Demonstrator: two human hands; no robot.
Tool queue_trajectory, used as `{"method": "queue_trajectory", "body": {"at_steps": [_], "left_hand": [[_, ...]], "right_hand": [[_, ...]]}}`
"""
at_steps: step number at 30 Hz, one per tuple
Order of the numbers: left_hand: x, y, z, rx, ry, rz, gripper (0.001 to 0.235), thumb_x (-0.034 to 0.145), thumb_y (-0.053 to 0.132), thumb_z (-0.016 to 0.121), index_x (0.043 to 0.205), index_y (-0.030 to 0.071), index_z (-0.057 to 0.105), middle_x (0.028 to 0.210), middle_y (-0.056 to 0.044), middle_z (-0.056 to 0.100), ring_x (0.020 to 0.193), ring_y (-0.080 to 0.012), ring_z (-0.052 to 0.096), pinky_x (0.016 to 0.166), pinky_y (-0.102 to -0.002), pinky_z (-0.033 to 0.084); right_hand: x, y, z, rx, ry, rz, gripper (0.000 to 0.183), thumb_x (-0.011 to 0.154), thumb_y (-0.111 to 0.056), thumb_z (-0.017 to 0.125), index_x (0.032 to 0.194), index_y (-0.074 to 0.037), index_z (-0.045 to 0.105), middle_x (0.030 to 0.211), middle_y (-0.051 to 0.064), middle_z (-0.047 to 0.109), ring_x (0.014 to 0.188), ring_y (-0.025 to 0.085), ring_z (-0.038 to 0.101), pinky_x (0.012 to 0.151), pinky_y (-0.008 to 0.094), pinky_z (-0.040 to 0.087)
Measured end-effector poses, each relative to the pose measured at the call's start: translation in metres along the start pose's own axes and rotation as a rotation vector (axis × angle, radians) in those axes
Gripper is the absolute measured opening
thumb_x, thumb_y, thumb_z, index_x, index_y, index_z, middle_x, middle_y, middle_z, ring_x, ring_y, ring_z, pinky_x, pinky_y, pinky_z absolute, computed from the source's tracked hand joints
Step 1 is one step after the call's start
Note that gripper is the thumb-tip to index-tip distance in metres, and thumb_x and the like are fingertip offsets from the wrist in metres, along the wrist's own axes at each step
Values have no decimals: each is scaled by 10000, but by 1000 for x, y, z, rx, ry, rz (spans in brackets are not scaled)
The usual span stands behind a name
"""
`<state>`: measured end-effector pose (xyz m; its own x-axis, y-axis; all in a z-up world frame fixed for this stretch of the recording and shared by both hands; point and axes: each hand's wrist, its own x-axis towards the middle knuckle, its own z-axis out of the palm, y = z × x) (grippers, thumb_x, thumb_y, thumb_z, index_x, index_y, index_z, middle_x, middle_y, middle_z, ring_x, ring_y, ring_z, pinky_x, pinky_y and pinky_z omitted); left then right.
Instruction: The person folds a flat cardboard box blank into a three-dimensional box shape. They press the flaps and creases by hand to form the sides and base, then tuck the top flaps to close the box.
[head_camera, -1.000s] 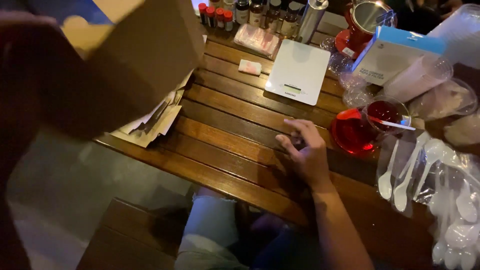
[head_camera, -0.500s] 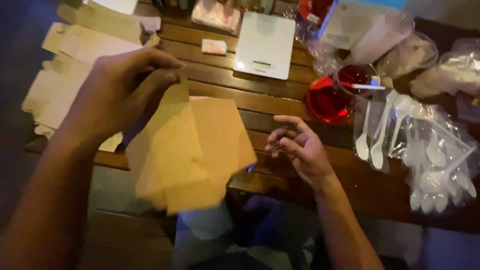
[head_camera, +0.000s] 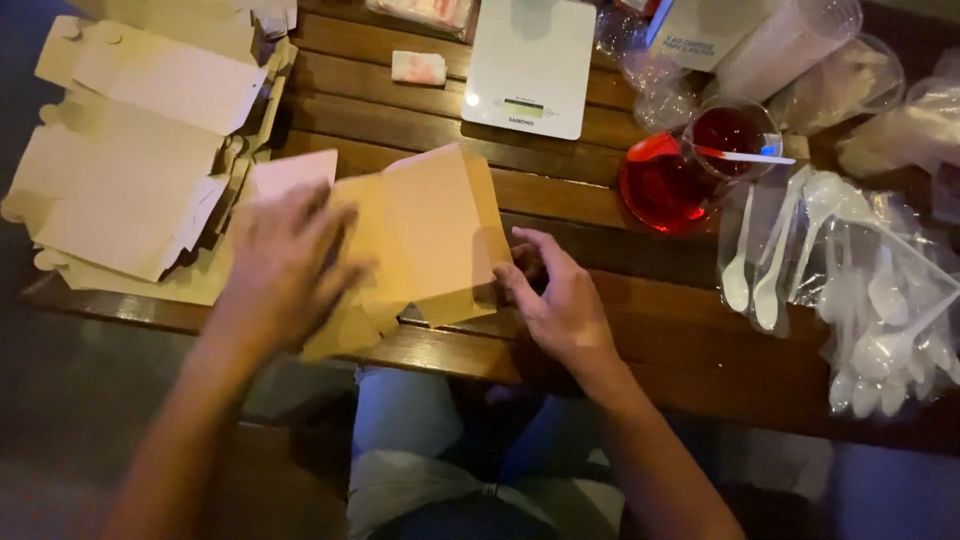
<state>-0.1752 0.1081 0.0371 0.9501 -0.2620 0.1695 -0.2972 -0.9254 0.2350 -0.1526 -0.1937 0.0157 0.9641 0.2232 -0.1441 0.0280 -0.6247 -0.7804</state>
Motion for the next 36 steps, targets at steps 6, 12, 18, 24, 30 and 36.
{"method": "queue_trajectory", "body": {"at_steps": [6,12,18,24,30,36], "left_hand": [[-23,14,31,-143,-76,-79,631,961,490,611,1464,126,499,1625,-212,377,1521,-404,279,1218,-623,170],[-18,27,42,-316,-67,57,552,955,434,669,1402,132,550,1569,-192,448,1513,-423,325,1205,-633,173],[5,45,50,-327,-44,147,549,983,428,647,1394,74,564,1587,-222,423,1514,-443,314,1219,-608,201],[-3,45,54,-182,-20,-85,598,994,511,585,1442,115,553,1626,-208,367,1524,-405,264,1216,-642,130],[-8,44,64,-240,97,-202,562,943,497,725,1397,182,621,1512,-182,523,1490,-407,395,1200,-677,221],[-5,50,60,-264,78,-218,542,957,478,714,1395,174,615,1501,-203,518,1487,-436,384,1184,-712,208]], "right_hand": [[0,-9,2,400,15,83,488,834,-208,782,1265,-100,582,1167,105,655,1069,206,659,805,308,644],[-40,8,-28,448,25,109,523,786,-48,825,1270,-146,653,1126,69,676,693,92,563,577,199,488],[-63,21,-46,301,175,203,493,843,-65,769,1327,-82,679,1242,35,688,599,53,452,548,187,398],[-62,43,-35,565,78,119,806,794,-280,744,1500,-86,407,1581,155,461,1273,289,608,1024,379,550],[-48,51,-17,549,27,-186,1139,701,-167,898,1622,-97,231,1636,286,311,1501,412,287,1163,580,325],[-47,37,-16,705,112,-29,867,787,-74,829,1529,-42,383,1551,228,436,1445,349,427,1149,516,427]]}}
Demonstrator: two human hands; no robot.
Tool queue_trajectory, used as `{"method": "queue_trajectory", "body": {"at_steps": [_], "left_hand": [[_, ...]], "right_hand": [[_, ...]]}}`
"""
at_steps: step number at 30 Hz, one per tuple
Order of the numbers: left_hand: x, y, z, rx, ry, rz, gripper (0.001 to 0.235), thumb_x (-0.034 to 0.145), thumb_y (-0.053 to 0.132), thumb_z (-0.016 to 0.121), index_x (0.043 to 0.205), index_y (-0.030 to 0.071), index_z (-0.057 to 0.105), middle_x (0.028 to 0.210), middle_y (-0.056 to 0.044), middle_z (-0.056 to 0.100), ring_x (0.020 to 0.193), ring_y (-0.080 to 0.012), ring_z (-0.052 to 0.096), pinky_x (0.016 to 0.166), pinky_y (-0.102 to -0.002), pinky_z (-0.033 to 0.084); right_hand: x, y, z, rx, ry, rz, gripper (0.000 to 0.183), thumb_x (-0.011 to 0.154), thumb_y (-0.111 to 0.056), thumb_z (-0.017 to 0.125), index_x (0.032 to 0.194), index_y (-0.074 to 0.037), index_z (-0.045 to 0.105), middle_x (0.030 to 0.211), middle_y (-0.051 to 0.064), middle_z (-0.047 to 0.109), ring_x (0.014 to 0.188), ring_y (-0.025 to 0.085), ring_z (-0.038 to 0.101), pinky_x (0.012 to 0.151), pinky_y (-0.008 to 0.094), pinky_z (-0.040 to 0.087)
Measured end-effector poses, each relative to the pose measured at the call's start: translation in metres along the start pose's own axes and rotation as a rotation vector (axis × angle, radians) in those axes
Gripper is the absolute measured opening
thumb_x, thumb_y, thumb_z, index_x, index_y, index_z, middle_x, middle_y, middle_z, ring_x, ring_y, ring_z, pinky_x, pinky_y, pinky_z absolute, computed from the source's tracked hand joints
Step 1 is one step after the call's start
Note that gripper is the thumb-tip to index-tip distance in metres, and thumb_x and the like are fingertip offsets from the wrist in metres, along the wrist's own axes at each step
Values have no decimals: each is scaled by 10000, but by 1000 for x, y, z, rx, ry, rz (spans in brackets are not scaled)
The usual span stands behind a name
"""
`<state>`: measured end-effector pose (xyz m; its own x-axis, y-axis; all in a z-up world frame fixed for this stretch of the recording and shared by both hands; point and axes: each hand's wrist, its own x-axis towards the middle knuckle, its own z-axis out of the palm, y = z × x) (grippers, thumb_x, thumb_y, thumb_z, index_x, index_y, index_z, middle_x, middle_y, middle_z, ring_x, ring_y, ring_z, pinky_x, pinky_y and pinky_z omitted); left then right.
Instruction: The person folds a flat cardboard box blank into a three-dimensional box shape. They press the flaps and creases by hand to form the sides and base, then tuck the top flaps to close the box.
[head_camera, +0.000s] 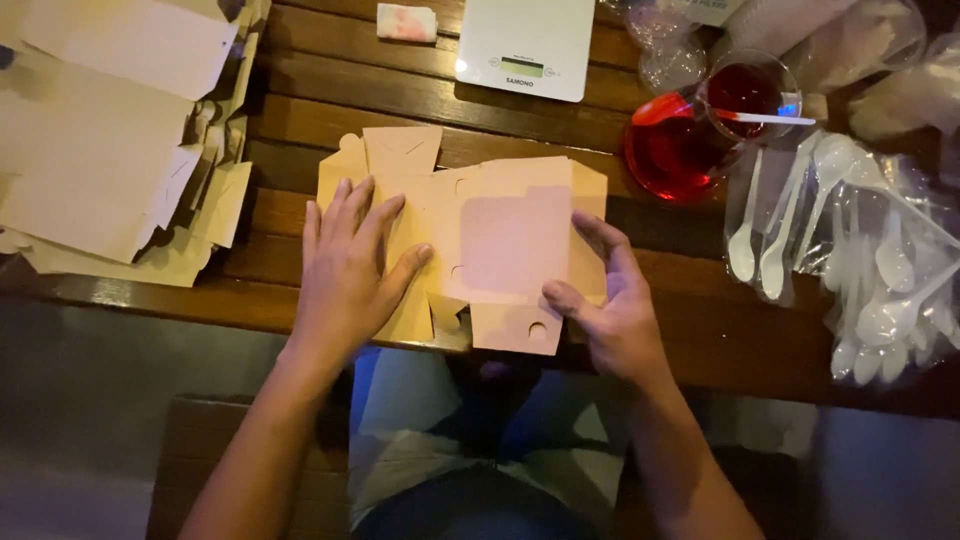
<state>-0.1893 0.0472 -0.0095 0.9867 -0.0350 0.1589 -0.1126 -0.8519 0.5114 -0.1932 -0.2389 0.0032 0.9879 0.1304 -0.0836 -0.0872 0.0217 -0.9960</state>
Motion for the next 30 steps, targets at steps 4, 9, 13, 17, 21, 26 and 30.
{"method": "queue_trajectory", "body": {"at_steps": [4,9,13,17,21,26,30], "left_hand": [[-4,0,10,125,4,48,541,962,501,673,1409,202,615,1537,-194,497,1504,-438,359,1180,-725,183],[-16,14,15,168,-45,136,412,994,391,621,1380,248,639,1556,-134,504,1510,-386,369,1185,-702,187],[-19,10,17,158,-60,175,477,997,474,605,1413,242,607,1591,-121,469,1531,-362,338,1203,-679,190],[-20,7,18,162,-64,212,616,956,621,609,1436,236,589,1599,-131,451,1545,-373,308,1208,-676,171],[-20,5,16,171,-69,216,640,944,636,611,1438,231,579,1597,-135,443,1544,-370,302,1215,-668,159],[-23,6,14,159,-80,190,641,946,652,593,1444,250,565,1592,-122,437,1545,-352,298,1224,-661,149],[-26,4,12,141,-151,180,667,948,672,561,1463,248,541,1609,-120,412,1553,-348,273,1228,-652,125]], "right_hand": [[-4,-3,-11,-261,-1,101,857,756,-79,840,1509,-25,435,1460,267,524,1349,481,533,1044,575,519],[-16,-22,-13,-853,101,-140,804,742,-249,924,1429,-21,572,1218,232,564,1161,447,613,945,534,537],[15,-29,-11,-918,149,-437,539,854,-337,898,1289,-84,706,1151,129,568,1079,350,629,959,445,512],[87,5,-28,-1200,148,-567,369,974,-442,784,1180,-138,754,954,92,573,884,351,632,805,459,512],[127,-33,-1,-1255,-14,-130,427,1001,-589,643,1074,-186,764,944,87,686,962,384,677,834,520,522],[144,-33,0,-1068,-67,210,545,812,-520,805,1232,-219,632,989,43,739,1052,347,712,896,495,501],[122,-44,0,-1033,-42,1,649,756,-289,890,1292,-161,545,978,130,651,970,407,674,873,517,515]]}}
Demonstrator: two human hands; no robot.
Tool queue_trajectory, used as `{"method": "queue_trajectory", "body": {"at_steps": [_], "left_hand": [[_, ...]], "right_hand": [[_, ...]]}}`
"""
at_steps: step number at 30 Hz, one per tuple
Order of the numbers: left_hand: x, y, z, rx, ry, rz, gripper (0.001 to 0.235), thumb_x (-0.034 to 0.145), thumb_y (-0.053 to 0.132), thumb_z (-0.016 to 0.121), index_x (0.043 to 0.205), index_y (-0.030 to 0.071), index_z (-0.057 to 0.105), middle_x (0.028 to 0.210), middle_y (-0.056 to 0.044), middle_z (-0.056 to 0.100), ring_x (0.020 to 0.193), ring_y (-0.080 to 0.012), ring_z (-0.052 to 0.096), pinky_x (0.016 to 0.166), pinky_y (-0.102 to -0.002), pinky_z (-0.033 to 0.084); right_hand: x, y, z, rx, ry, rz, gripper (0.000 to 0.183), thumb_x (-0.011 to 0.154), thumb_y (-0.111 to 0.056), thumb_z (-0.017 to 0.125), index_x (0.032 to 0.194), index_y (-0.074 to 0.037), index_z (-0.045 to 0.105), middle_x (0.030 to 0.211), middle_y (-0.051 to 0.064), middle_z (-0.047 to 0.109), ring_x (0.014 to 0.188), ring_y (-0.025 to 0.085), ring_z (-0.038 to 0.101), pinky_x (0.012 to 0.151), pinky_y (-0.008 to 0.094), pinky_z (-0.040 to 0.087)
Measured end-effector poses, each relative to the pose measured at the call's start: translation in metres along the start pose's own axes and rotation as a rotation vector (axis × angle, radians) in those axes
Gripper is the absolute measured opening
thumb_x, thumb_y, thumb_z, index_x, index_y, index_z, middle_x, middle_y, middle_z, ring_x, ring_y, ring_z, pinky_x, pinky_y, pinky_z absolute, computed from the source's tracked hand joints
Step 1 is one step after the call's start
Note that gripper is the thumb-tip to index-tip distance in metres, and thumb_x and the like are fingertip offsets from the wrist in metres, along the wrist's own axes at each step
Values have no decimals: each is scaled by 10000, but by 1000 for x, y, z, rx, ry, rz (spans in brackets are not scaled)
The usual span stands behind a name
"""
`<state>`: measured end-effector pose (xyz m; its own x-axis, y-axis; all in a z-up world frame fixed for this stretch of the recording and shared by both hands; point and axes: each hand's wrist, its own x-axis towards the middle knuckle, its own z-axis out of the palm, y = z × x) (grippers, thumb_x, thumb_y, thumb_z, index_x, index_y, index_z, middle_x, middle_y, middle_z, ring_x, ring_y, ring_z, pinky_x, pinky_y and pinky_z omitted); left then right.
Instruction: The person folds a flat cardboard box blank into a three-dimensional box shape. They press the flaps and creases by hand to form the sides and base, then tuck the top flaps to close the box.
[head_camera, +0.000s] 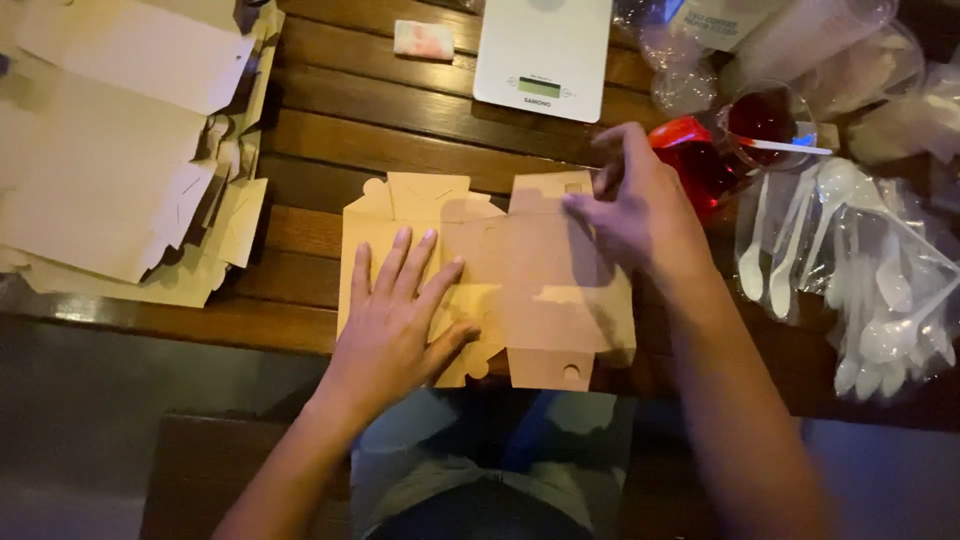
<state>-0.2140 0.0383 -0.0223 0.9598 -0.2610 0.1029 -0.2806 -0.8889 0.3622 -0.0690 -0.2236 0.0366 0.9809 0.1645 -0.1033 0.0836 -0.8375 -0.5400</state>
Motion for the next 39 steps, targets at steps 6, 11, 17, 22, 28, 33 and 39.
{"method": "queue_trajectory", "body": {"at_steps": [6,11,17,22,28,33,39], "left_hand": [[0,-1,4,25,-25,20,652,941,624,593,1480,263,527,1620,-126,398,1558,-360,257,1227,-655,104],[-1,-1,7,17,0,-5,713,908,662,610,1486,256,510,1623,-127,387,1562,-347,249,1236,-642,110],[-5,0,3,-38,29,33,682,910,598,659,1474,236,531,1620,-143,389,1551,-359,264,1227,-652,109],[2,-3,2,-31,14,51,745,900,611,665,1506,218,481,1609,-165,388,1539,-370,287,1218,-664,143],[20,-9,2,8,-15,79,820,852,711,639,1481,201,509,1593,-161,413,1540,-359,298,1222,-633,163],[19,-7,1,9,-13,67,849,829,710,635,1493,196,507,1621,-175,389,1542,-371,294,1219,-623,176],[15,-8,-10,22,36,54,860,797,680,664,1489,185,541,1597,-176,440,1524,-371,340,1210,-615,197]], "right_hand": [[7,-29,36,-249,98,-460,206,916,-233,758,1086,-138,693,949,115,634,938,399,652,798,497,527],[16,-61,55,-87,-150,-249,232,883,-344,735,1038,-172,730,871,136,721,884,412,701,743,527,559],[28,-57,50,103,-237,-14,366,807,-240,821,1159,-182,742,925,126,761,885,368,733,781,465,561],[24,-52,38,211,-179,-73,409,785,-197,844,1168,-265,718,752,-37,733,632,133,554,646,270,472],[-4,-4,83,-321,273,-584,283,838,-259,821,1091,-221,700,1112,29,655,973,272,626,742,407,503],[-68,-24,71,-422,-70,-403,598,1070,-515,452,1513,-116,494,1599,234,382,1502,436,280,1222,566,172],[-68,-9,65,-323,135,-553,488,1012,-342,649,1449,-138,574,1543,212,482,1447,426,414,1199,546,277]]}}
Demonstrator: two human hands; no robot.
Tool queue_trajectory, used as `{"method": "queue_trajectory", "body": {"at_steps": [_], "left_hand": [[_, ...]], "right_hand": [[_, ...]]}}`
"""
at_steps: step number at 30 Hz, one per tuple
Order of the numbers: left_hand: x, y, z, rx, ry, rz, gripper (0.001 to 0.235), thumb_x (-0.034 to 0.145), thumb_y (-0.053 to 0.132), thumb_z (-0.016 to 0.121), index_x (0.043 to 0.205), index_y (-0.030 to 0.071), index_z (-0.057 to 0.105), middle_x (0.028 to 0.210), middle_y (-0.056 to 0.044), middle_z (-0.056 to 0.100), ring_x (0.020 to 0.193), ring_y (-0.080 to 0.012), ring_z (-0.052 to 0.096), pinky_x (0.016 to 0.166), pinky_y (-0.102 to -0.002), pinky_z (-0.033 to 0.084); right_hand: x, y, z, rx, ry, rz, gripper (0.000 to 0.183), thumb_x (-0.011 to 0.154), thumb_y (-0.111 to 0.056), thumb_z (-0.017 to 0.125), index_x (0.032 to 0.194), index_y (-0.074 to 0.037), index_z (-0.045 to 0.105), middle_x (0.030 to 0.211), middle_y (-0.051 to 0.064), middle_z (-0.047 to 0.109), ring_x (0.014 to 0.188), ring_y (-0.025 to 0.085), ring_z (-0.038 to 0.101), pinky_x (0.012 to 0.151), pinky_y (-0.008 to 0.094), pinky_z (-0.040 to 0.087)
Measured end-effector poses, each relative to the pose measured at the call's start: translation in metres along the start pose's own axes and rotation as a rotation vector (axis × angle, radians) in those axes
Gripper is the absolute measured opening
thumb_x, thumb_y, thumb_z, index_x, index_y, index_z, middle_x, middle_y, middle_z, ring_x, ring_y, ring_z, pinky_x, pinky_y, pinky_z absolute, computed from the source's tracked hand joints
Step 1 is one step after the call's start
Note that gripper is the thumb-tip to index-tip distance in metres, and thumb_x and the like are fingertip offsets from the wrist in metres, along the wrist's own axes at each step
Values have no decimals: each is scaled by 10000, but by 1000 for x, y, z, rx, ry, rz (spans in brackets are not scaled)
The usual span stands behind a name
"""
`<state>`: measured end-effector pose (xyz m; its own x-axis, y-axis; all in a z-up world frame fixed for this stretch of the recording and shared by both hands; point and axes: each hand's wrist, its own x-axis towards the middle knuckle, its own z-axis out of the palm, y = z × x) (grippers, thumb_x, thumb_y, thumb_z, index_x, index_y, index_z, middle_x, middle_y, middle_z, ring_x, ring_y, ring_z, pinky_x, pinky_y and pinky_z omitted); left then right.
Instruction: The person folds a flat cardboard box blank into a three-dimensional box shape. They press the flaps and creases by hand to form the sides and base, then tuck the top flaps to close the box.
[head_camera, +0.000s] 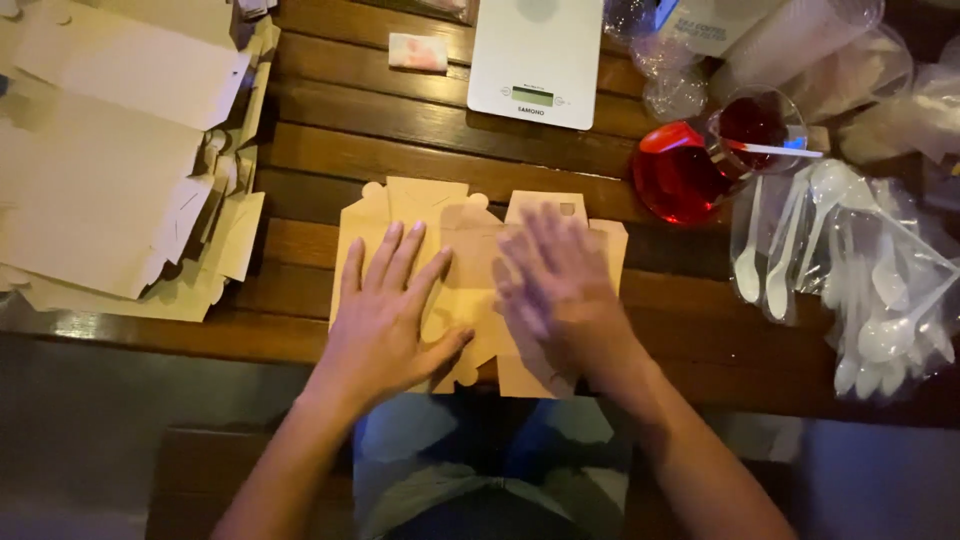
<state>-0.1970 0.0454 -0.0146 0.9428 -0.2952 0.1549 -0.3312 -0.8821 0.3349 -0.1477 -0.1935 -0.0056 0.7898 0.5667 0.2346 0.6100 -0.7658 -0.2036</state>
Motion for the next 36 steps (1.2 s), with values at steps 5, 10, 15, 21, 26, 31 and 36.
{"method": "queue_trajectory", "body": {"at_steps": [5,10,15,21,26,31,36], "left_hand": [[-5,-4,-2,-38,21,4,820,811,636,666,1473,163,566,1607,-172,439,1532,-364,335,1219,-619,179],[-5,-4,0,-19,13,8,816,830,657,659,1490,190,553,1602,-170,441,1537,-369,323,1228,-615,164],[-4,-1,0,-17,2,0,824,813,636,685,1497,199,544,1597,-170,440,1535,-375,323,1225,-626,160],[4,18,3,-16,-26,39,745,819,469,670,1499,198,532,1622,-176,405,1536,-397,298,1207,-659,141],[9,39,21,-30,-38,100,591,938,487,576,1461,214,556,1611,-139,429,1538,-350,312,1212,-636,161],[20,39,29,2,-79,101,740,926,635,583,1519,204,476,1643,-130,374,1566,-341,249,1235,-642,104],[28,36,28,-12,-111,101,750,963,676,508,1544,207,439,1664,-113,344,1578,-316,215,1252,-613,54]], "right_hand": [[-21,56,-6,49,175,324,433,974,-381,725,1328,-135,694,1296,167,617,1203,398,618,1035,493,488],[-11,58,-29,388,55,757,434,998,-455,706,1331,-185,636,986,103,730,908,302,748,764,413,571],[-18,78,-1,785,291,793,491,880,-222,874,1297,-144,628,976,77,657,842,183,686,796,315,574],[-14,59,-10,365,255,614,405,876,-132,828,1238,-89,652,1046,122,619,777,289,683,662,403,553],[-15,58,3,-5,291,297,242,908,-82,767,1144,-135,759,1134,87,580,979,322,650,792,420,541],[-23,47,11,-21,-19,71,595,1067,-524,471,1479,-104,558,1669,207,313,1536,436,253,1176,575,285],[-16,50,6,-74,-262,120,798,1030,-667,370,1600,-107,366,1672,217,291,1558,416,206,1217,607,164]]}}
